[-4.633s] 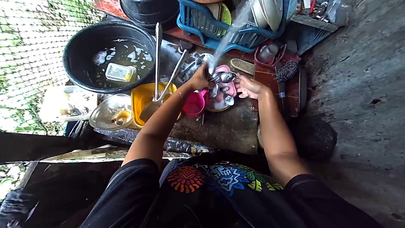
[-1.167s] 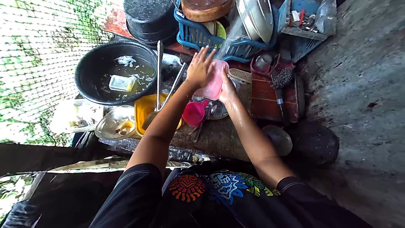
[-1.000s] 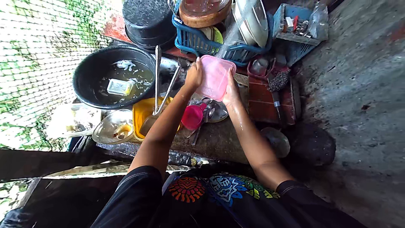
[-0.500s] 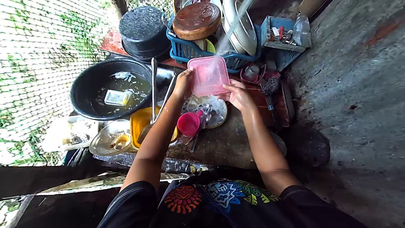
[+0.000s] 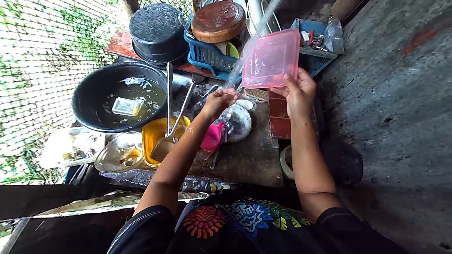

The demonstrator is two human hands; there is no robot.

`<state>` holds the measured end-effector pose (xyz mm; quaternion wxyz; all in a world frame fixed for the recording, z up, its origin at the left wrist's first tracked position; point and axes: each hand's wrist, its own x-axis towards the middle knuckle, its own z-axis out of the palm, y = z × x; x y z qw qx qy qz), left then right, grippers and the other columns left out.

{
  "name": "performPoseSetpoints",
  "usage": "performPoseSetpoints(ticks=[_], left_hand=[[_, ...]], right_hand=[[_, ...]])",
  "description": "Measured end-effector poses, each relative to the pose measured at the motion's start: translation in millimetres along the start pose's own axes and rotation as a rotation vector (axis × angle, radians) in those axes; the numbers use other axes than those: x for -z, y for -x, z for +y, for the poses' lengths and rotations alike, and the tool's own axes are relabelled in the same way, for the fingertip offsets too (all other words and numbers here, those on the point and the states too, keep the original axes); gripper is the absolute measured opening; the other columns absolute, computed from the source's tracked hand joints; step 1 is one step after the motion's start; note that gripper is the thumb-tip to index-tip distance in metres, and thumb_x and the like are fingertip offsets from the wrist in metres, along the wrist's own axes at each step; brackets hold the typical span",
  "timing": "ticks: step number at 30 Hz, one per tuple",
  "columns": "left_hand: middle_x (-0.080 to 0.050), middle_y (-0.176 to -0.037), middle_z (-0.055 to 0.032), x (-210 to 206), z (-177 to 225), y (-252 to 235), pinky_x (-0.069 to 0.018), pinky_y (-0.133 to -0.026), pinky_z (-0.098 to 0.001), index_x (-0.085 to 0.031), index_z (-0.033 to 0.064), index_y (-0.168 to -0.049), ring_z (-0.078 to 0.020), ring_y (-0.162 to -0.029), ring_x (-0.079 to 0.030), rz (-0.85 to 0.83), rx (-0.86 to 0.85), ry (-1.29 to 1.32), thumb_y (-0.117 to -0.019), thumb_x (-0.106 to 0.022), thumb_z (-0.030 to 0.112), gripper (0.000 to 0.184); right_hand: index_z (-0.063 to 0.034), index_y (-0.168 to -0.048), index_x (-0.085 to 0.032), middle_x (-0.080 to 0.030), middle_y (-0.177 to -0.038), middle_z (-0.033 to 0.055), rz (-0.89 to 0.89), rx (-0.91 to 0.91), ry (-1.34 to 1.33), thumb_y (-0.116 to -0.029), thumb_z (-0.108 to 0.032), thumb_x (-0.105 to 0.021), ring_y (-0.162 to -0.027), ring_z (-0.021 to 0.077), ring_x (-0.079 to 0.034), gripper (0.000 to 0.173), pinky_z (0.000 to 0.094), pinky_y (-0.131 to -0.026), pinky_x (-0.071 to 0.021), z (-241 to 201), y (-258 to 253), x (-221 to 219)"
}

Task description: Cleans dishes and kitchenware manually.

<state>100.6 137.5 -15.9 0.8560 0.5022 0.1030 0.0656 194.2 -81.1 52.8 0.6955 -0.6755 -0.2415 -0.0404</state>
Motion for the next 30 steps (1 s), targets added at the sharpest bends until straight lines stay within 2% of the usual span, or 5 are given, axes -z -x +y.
performPoseSetpoints(ticks=[6,13,20,25,30], left_hand=[[-0.066,-0.079,0.0029,27.4,8.5,17.9,-0.0556,-0.067,-0.0199,-0.065,0.0032,-0.102,-0.0035,-0.067,-0.062,0.194,-0.004,-0.024,-0.1055,-0.056,0.013,0.014],[-0.068,-0.091,-0.0044,18.2,-8.6,-10.7,-0.0578,-0.080,-0.0263,-0.055,-0.0014,-0.118,-0.0105,-0.080,-0.069,0.244,0.143,0.217,-0.1139,-0.019,0.029,0.048],[-0.069,-0.100,-0.0050,8.2,-3.4,-23.9,-0.0582,-0.078,-0.0361,-0.056,0.0085,-0.129,-0.0136,-0.087,-0.067,0.101,0.141,-0.081,-0.1101,-0.025,0.048,0.053],[-0.070,-0.103,-0.0095,46.4,-4.2,1.2,-0.0592,-0.078,-0.0395,-0.059,0.0054,-0.130,-0.0171,-0.087,-0.068,0.194,0.105,-0.394,-0.1040,-0.056,0.029,0.036],[-0.068,-0.101,-0.0055,26.6,20.4,5.0,-0.0599,-0.076,-0.0353,-0.051,0.0070,-0.130,-0.0133,-0.086,-0.068,0.318,0.037,-0.119,-0.1076,-0.044,0.020,0.027]], right_hand=[[0.0052,-0.132,-0.051,-0.069,-0.107,0.0126,0.232,0.102,0.066,-0.1039,-0.009,-0.053,-0.085,0.0235,-0.075,0.031,0.0427,-0.076,-0.0668,-23.9,-23.6,29.0],[0.0022,-0.133,-0.051,-0.066,-0.103,0.0106,0.178,-0.480,-0.187,-0.1066,-0.008,-0.047,-0.081,0.0179,-0.069,0.028,0.0377,-0.075,-0.0624,7.6,46.3,-12.7],[-0.0079,-0.146,-0.043,-0.062,-0.120,0.0129,0.047,-0.797,-0.488,-0.1090,-0.012,-0.044,-0.094,0.0203,-0.069,0.037,0.0367,-0.082,-0.0601,65.4,96.5,-47.2],[-0.0036,-0.142,-0.050,-0.070,-0.114,0.0164,-0.189,-0.727,-0.365,-0.1109,-0.040,-0.042,-0.093,0.0236,-0.072,0.049,0.0393,-0.083,-0.0608,84.1,86.1,-56.5],[0.0105,-0.137,-0.054,-0.061,-0.131,0.0311,-0.231,-0.717,-0.099,-0.1136,-0.040,-0.023,-0.117,0.0356,-0.064,0.063,0.0471,-0.100,-0.0503,102.5,72.3,-65.0]])
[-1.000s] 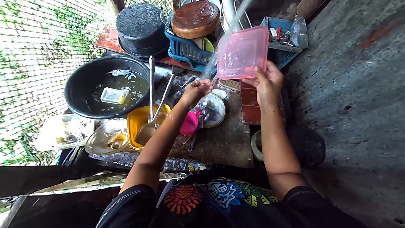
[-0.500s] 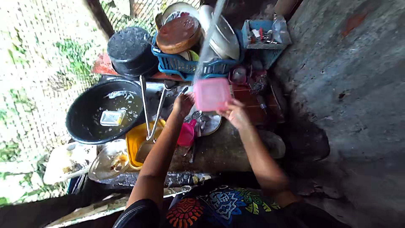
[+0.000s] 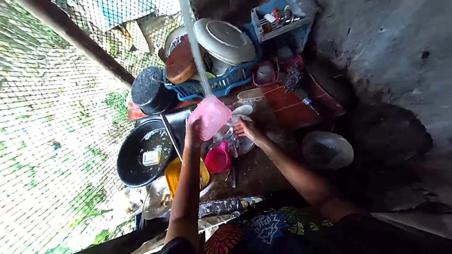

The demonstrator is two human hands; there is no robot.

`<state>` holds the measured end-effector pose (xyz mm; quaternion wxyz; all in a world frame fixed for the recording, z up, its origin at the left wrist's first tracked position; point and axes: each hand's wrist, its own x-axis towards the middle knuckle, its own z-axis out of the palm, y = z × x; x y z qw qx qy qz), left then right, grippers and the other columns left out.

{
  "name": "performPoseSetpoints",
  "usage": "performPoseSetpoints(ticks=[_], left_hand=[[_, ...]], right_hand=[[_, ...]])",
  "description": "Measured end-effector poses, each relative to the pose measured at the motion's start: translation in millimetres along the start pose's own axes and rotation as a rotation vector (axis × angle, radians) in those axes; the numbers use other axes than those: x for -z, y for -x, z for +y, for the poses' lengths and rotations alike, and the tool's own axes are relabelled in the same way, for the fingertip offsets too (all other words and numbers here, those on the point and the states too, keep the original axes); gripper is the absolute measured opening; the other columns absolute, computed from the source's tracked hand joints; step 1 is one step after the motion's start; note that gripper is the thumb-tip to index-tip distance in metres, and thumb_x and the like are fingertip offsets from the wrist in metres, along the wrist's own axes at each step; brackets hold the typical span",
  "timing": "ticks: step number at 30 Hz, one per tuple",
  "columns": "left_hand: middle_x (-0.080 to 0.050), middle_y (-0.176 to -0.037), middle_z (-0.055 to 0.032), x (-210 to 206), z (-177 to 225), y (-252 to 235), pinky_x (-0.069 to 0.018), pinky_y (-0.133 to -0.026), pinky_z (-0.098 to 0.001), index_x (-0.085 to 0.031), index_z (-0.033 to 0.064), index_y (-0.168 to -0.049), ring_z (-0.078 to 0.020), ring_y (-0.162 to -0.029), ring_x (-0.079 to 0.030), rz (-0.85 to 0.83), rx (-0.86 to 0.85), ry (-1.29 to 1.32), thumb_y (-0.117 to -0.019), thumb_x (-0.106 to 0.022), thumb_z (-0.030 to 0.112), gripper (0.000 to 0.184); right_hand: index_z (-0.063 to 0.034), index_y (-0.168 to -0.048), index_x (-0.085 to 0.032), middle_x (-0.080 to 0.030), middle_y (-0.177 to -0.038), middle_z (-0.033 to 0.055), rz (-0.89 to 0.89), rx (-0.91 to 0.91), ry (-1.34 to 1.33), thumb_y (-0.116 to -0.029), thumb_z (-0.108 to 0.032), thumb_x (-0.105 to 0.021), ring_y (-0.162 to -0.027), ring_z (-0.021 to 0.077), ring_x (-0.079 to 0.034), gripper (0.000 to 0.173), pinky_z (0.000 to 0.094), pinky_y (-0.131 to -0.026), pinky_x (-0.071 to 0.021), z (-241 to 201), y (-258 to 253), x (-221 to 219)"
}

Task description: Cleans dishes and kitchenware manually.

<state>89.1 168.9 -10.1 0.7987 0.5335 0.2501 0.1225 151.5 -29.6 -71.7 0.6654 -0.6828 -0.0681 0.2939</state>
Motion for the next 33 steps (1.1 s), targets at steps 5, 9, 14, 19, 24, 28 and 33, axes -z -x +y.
performPoseSetpoints(ticks=[5,9,14,19,24,28,33], left_hand=[[-0.068,-0.110,-0.0092,-17.1,3.2,-5.0,-0.0600,-0.081,-0.0395,-0.047,0.0085,-0.137,-0.0176,-0.094,-0.069,0.027,-0.068,0.087,-0.1061,-0.047,0.015,0.031],[-0.066,-0.118,-0.0137,-20.9,1.2,17.9,-0.0591,-0.083,-0.0404,-0.046,0.0049,-0.143,-0.0198,-0.098,-0.068,0.271,-0.143,-0.015,-0.1031,-0.055,0.015,0.042],[-0.061,-0.128,-0.0182,16.8,-3.8,58.4,-0.0606,-0.083,-0.0456,-0.032,0.0056,-0.152,-0.0259,-0.103,-0.068,0.469,-0.314,0.030,-0.1037,-0.054,0.006,0.053],[-0.057,-0.129,-0.0198,51.3,8.2,89.5,-0.0611,-0.082,-0.0478,-0.029,0.0051,-0.153,-0.0284,-0.102,-0.068,0.616,-0.359,0.171,-0.1041,-0.047,0.001,0.052],[-0.059,-0.124,-0.0154,80.9,12.4,117.3,-0.0609,-0.083,-0.0431,-0.033,0.0070,-0.150,-0.0225,-0.101,-0.068,0.669,-0.376,0.169,-0.1044,-0.048,0.005,0.048],[-0.060,-0.120,-0.0144,97.2,1.3,124.5,-0.0603,-0.082,-0.0408,-0.036,0.0058,-0.148,-0.0208,-0.098,-0.067,0.682,-0.379,0.171,-0.1039,-0.047,0.004,0.046],[-0.061,-0.120,-0.0145,104.3,-3.6,134.4,-0.0590,-0.083,-0.0409,-0.039,0.0048,-0.146,-0.0203,-0.100,-0.066,0.703,-0.367,0.172,-0.1031,-0.047,0.006,0.044]], right_hand=[[0.0078,-0.119,-0.061,-0.069,-0.103,0.0139,0.088,-0.039,-0.324,-0.1125,-0.027,-0.036,-0.087,0.0149,-0.069,0.043,0.0302,-0.081,-0.0580,17.0,-11.2,-0.5],[-0.0026,-0.119,-0.057,-0.069,-0.098,0.0077,0.019,-0.214,-0.965,-0.1108,-0.030,-0.032,-0.082,0.0127,-0.069,0.038,0.0259,-0.075,-0.0584,-6.9,-26.3,-15.7],[-0.0048,-0.112,-0.061,-0.066,-0.088,0.0045,-0.130,-0.171,-0.903,-0.1106,-0.032,-0.029,-0.074,0.0129,-0.063,0.042,0.0297,-0.069,-0.0547,-30.4,-45.3,-66.3],[-0.0035,-0.116,-0.058,-0.067,-0.094,0.0066,-0.196,-0.275,-0.988,-0.1122,-0.033,-0.027,-0.081,0.0141,-0.067,0.043,0.0289,-0.072,-0.0568,-48.7,-42.5,-101.9],[-0.0021,-0.121,-0.053,-0.066,-0.102,0.0104,-0.099,-0.187,-1.293,-0.1109,-0.021,-0.032,-0.089,0.0162,-0.070,0.030,0.0272,-0.083,-0.0589,-58.8,-58.2,-89.4],[-0.0026,-0.123,-0.050,-0.063,-0.108,0.0128,-0.081,-0.100,-1.345,-0.1093,-0.014,-0.035,-0.095,0.0184,-0.068,0.024,0.0269,-0.087,-0.0572,-85.0,-54.2,-73.2],[0.0034,-0.126,-0.052,-0.065,-0.110,0.0127,-0.187,-0.076,-0.732,-0.1103,-0.013,-0.035,-0.096,0.0155,-0.067,0.029,0.0270,-0.090,-0.0560,-131.6,-44.0,-46.6]])
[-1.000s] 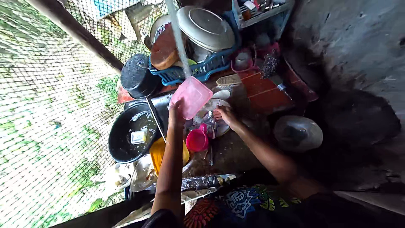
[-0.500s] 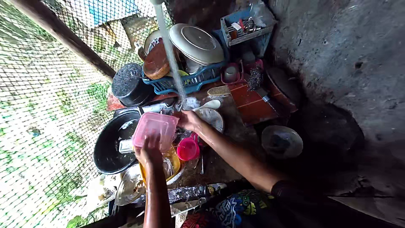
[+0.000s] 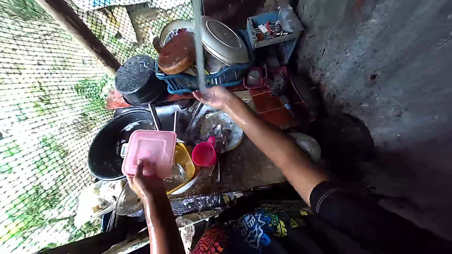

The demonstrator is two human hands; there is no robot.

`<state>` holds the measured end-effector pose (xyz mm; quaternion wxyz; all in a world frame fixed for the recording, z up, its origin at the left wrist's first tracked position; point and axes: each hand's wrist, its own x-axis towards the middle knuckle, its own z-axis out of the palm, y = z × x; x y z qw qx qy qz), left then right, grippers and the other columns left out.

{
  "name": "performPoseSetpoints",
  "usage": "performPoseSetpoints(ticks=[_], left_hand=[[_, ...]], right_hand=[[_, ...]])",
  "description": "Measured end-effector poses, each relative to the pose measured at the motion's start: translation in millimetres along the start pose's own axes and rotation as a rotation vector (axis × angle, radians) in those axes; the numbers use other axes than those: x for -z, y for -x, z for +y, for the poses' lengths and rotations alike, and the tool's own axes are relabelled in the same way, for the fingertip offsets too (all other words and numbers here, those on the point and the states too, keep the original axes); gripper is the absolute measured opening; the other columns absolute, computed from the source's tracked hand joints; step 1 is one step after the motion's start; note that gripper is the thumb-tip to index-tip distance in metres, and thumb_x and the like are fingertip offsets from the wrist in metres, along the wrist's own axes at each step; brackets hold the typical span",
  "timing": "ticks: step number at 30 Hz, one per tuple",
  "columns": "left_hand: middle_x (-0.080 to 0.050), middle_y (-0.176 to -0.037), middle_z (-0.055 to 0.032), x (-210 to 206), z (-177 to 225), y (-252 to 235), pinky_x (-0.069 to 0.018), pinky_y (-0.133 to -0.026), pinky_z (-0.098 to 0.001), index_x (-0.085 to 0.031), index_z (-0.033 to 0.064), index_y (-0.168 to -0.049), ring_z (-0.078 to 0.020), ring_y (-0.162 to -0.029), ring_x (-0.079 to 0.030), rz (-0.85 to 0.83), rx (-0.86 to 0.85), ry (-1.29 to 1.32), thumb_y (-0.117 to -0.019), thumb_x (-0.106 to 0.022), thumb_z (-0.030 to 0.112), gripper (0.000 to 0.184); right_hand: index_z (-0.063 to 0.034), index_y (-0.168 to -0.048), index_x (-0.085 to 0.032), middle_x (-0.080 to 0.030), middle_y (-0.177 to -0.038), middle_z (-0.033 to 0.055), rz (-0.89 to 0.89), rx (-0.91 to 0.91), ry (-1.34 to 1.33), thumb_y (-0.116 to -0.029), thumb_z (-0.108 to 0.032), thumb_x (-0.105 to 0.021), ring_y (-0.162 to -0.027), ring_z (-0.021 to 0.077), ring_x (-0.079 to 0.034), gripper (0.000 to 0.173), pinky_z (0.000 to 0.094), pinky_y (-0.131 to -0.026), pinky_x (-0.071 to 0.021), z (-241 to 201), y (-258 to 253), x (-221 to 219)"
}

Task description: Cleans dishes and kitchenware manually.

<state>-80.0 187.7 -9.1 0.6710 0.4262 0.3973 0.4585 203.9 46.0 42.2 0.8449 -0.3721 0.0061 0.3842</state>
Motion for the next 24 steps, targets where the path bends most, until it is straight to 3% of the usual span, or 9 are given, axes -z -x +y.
performPoseSetpoints(ticks=[3,5,11,13,16,20,21,23,24], left_hand=[[-0.060,-0.124,-0.0147,8.8,-3.2,-2.5,-0.0586,-0.088,-0.0412,-0.039,0.0046,-0.146,-0.0204,-0.105,-0.066,0.005,-0.005,0.036,-0.1027,-0.049,0.005,0.045],[-0.060,-0.124,-0.0140,13.0,-2.7,-0.8,-0.0585,-0.088,-0.0400,-0.039,0.0052,-0.147,-0.0195,-0.105,-0.066,0.030,0.005,0.059,-0.1027,-0.050,0.005,0.045],[-0.061,-0.114,-0.0107,29.6,-8.4,-0.1,-0.0596,-0.079,-0.0354,-0.040,0.0051,-0.144,-0.0152,-0.093,-0.067,0.077,0.039,0.069,-0.1030,-0.050,0.006,0.042],[-0.061,-0.109,-0.0087,34.9,-6.9,-3.6,-0.0600,-0.075,-0.0335,-0.041,0.0051,-0.141,-0.0138,-0.088,-0.067,0.110,0.034,0.074,-0.1028,-0.050,0.006,0.039],[-0.060,-0.114,-0.0096,39.3,3.3,-5.5,-0.0591,-0.081,-0.0347,-0.039,0.0041,-0.142,-0.0144,-0.095,-0.066,0.133,-0.010,0.084,-0.1025,-0.048,0.004,0.041],[-0.059,-0.120,-0.0105,42.4,7.8,-6.8,-0.0589,-0.086,-0.0359,-0.035,0.0051,-0.147,-0.0152,-0.102,-0.066,0.140,-0.038,0.082,-0.1025,-0.049,0.003,0.046],[-0.059,-0.121,-0.0106,42.5,6.8,-7.3,-0.0588,-0.086,-0.0362,-0.035,0.0052,-0.147,-0.0154,-0.102,-0.066,0.134,-0.033,0.082,-0.1026,-0.049,0.003,0.047],[-0.060,-0.119,-0.0105,39.9,4.7,-6.5,-0.0593,-0.085,-0.0359,-0.037,0.0047,-0.144,-0.0152,-0.100,-0.066,0.128,-0.024,0.077,-0.1026,-0.049,0.003,0.043],[-0.060,-0.119,-0.0107,38.8,3.8,-5.9,-0.0592,-0.085,-0.0358,-0.037,0.0045,-0.145,-0.0152,-0.101,-0.066,0.120,-0.016,0.075,-0.1028,-0.049,0.003,0.044]], right_hand=[[0.0052,-0.128,-0.054,-0.067,-0.118,0.0132,-0.016,0.009,0.373,-0.1101,-0.014,-0.032,-0.098,0.0144,-0.069,0.035,0.0285,-0.090,-0.0569,-56.6,7.7,-11.6],[0.0044,-0.135,-0.048,-0.064,-0.120,0.0144,0.078,0.053,0.491,-0.1083,-0.011,-0.031,-0.097,0.0154,-0.069,0.035,0.0293,-0.087,-0.0576,-98.8,17.8,-32.8],[-0.0021,-0.148,-0.036,-0.057,-0.133,0.0193,0.298,0.191,0.582,-0.1061,-0.010,-0.035,-0.104,0.0253,-0.069,0.043,0.0377,-0.085,-0.0605,-191.8,-17.6,-59.9],[-0.0050,-0.149,-0.034,-0.053,-0.138,0.0183,0.348,0.178,0.667,-0.1059,-0.008,-0.035,-0.109,0.0261,-0.067,0.043,0.0402,-0.087,-0.0599,-206.1,-36.6,-64.2],[-0.0036,-0.146,-0.038,-0.054,-0.135,0.0181,0.395,0.162,0.754,-0.1030,-0.005,-0.039,-0.108,0.0263,-0.066,0.043,0.0409,-0.087,-0.0590,-224.3,-61.9,-67.5],[-0.0023,-0.138,-0.044,-0.054,-0.121,0.0134,0.475,0.177,1.034,-0.1030,-0.008,-0.040,-0.101,0.0198,-0.061,0.036,0.0364,-0.086,-0.0545,-233.2,-78.0,-61.0],[-0.0020,-0.139,-0.045,-0.053,-0.125,0.0135,0.504,0.234,1.144,-0.1031,-0.010,-0.041,-0.107,0.0202,-0.057,0.037,0.0384,-0.091,-0.0507,-230.0,-76.2,-59.3],[0.0025,-0.146,-0.047,-0.053,-0.142,0.0222,0.511,0.451,1.307,-0.1027,-0.011,-0.045,-0.127,0.0305,-0.055,0.045,0.0496,-0.104,-0.0461,-220.0,-63.3,-55.0],[0.0044,-0.143,-0.049,-0.056,-0.138,0.0231,0.506,0.553,1.297,-0.1033,-0.011,-0.046,-0.122,0.0303,-0.057,0.043,0.0476,-0.100,-0.0462,-213.5,-57.5,-53.6]])
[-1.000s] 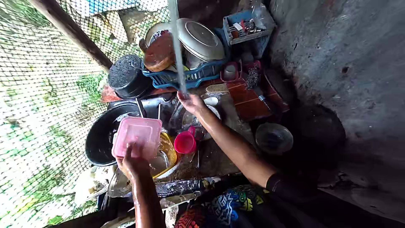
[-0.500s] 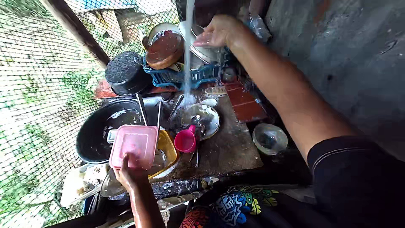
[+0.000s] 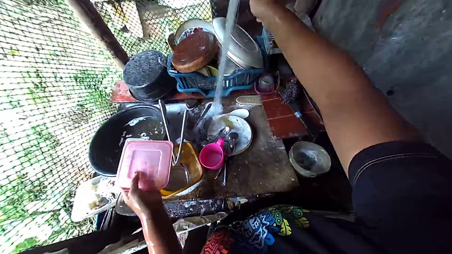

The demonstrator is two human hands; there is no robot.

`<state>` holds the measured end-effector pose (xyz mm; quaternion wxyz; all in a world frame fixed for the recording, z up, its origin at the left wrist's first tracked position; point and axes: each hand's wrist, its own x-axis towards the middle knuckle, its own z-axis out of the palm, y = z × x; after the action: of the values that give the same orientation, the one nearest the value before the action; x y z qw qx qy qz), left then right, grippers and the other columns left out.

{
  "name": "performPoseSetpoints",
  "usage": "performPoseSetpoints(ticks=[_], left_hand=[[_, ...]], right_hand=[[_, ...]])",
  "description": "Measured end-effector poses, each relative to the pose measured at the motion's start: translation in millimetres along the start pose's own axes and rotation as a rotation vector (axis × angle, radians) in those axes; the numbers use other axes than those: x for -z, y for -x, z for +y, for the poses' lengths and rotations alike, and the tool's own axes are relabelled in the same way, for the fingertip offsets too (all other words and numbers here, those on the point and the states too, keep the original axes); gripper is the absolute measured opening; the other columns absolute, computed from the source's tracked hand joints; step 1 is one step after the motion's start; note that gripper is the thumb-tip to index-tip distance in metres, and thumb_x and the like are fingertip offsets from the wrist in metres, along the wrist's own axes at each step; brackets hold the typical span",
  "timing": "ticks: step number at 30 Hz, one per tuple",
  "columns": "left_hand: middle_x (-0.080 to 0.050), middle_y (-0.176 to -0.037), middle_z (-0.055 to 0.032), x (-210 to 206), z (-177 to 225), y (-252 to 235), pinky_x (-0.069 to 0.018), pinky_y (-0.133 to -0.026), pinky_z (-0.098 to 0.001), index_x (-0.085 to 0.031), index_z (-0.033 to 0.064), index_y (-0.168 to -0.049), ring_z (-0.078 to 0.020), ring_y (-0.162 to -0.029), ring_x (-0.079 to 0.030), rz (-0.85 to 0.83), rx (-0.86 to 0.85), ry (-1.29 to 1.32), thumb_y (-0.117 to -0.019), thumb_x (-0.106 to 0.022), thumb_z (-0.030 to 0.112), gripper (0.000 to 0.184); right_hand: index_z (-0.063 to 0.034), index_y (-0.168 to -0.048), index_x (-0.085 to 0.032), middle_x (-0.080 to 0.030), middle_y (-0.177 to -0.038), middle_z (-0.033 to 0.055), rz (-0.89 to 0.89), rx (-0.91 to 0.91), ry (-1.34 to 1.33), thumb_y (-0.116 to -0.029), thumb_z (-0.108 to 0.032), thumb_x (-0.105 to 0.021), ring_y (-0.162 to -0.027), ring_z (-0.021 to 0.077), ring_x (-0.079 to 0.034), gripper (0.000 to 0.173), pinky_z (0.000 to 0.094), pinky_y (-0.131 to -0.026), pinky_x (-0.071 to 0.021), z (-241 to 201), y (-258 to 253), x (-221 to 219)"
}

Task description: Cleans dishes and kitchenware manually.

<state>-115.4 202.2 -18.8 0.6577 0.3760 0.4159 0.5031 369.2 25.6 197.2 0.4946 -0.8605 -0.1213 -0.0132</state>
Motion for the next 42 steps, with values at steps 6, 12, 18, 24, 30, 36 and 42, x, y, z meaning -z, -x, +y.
performPoseSetpoints(ticks=[6,12,18,24,30,36,42], left_hand=[[-0.061,-0.118,-0.0109,-5.1,-9.2,0.6,-0.0598,-0.084,-0.0374,-0.039,0.0050,-0.144,-0.0168,-0.099,-0.067,-0.030,0.039,0.023,-0.1026,-0.049,0.003,0.043],[-0.063,-0.119,-0.0131,-14.3,-9.6,2.7,-0.0596,-0.086,-0.0404,-0.043,0.0041,-0.142,-0.0196,-0.102,-0.068,-0.068,0.058,0.034,-0.1025,-0.049,0.004,0.040],[-0.063,-0.118,-0.0125,-7.4,-1.1,5.9,-0.0601,-0.086,-0.0404,-0.041,0.0050,-0.143,-0.0190,-0.102,-0.068,-0.077,0.037,0.036,-0.1030,-0.048,0.004,0.041],[-0.064,-0.114,-0.0072,-47.7,-9.5,37.4,-0.0605,-0.080,-0.0354,-0.044,0.0067,-0.143,-0.0134,-0.094,-0.069,-0.256,0.105,-0.094,-0.1030,-0.052,0.007,0.040],[-0.065,-0.117,-0.0119,-143.8,-43.1,54.9,-0.0616,-0.081,-0.0357,-0.040,0.0019,-0.146,-0.0150,-0.094,-0.069,-0.575,0.201,-0.091,-0.1014,-0.061,0.009,0.050],[-0.066,-0.113,-0.0149,-210.0,-72.5,49.6,-0.0597,-0.083,-0.0368,-0.045,-0.0019,-0.140,-0.0180,-0.093,-0.069,-0.845,0.352,-0.084,-0.1042,-0.056,0.012,0.040],[-0.069,-0.099,-0.0097,-230.4,-80.9,54.1,-0.0605,-0.076,-0.0362,-0.053,0.0010,-0.129,-0.0160,-0.083,-0.069,-0.865,0.487,0.023,-0.1077,-0.051,0.018,0.028]], right_hand=[[-0.0084,-0.104,-0.055,-0.061,-0.078,0.0004,-0.240,-0.283,-0.914,-0.1106,-0.034,-0.025,-0.063,0.0082,-0.059,0.039,0.0235,-0.061,-0.0509,16.9,139.4,-27.6],[-0.0054,-0.117,-0.051,-0.061,-0.091,0.0074,-0.344,-0.672,-1.595,-0.1113,-0.028,-0.033,-0.074,0.0109,-0.065,0.029,0.0212,-0.074,-0.0568,29.6,182.7,-82.3],[-0.0040,-0.118,-0.048,-0.061,-0.101,0.0121,-0.283,-0.768,-1.904,-0.1104,-0.022,-0.035,-0.085,0.0139,-0.067,0.024,0.0198,-0.079,-0.0565,22.0,171.5,-91.1],[-0.0037,-0.116,-0.047,-0.058,-0.095,0.0111,-0.304,-0.635,-1.656,-0.1126,-0.020,-0.030,-0.081,0.0128,-0.066,0.024,0.0194,-0.080,-0.0560,17.6,179.3,-69.5],[0.0032,-0.121,-0.063,-0.070,-0.110,0.0081,-0.494,0.035,-0.418,-0.1063,-0.016,-0.051,-0.097,0.0122,-0.067,0.027,0.0306,-0.090,-0.0550,57.4,213.2,-55.3],[-0.0002,-0.138,-0.054,-0.068,-0.119,0.0220,-0.438,0.080,0.060,-0.0986,-0.008,-0.061,-0.099,0.0285,-0.069,0.041,0.0472,-0.088,-0.0571,118.7,203.1,-6.6],[-0.0059,-0.141,-0.052,-0.067,-0.115,0.0126,-0.436,-0.072,-0.087,-0.1066,-0.032,-0.054,-0.096,0.0225,-0.069,0.043,0.0434,-0.083,-0.0594,92.4,182.3,31.3]])
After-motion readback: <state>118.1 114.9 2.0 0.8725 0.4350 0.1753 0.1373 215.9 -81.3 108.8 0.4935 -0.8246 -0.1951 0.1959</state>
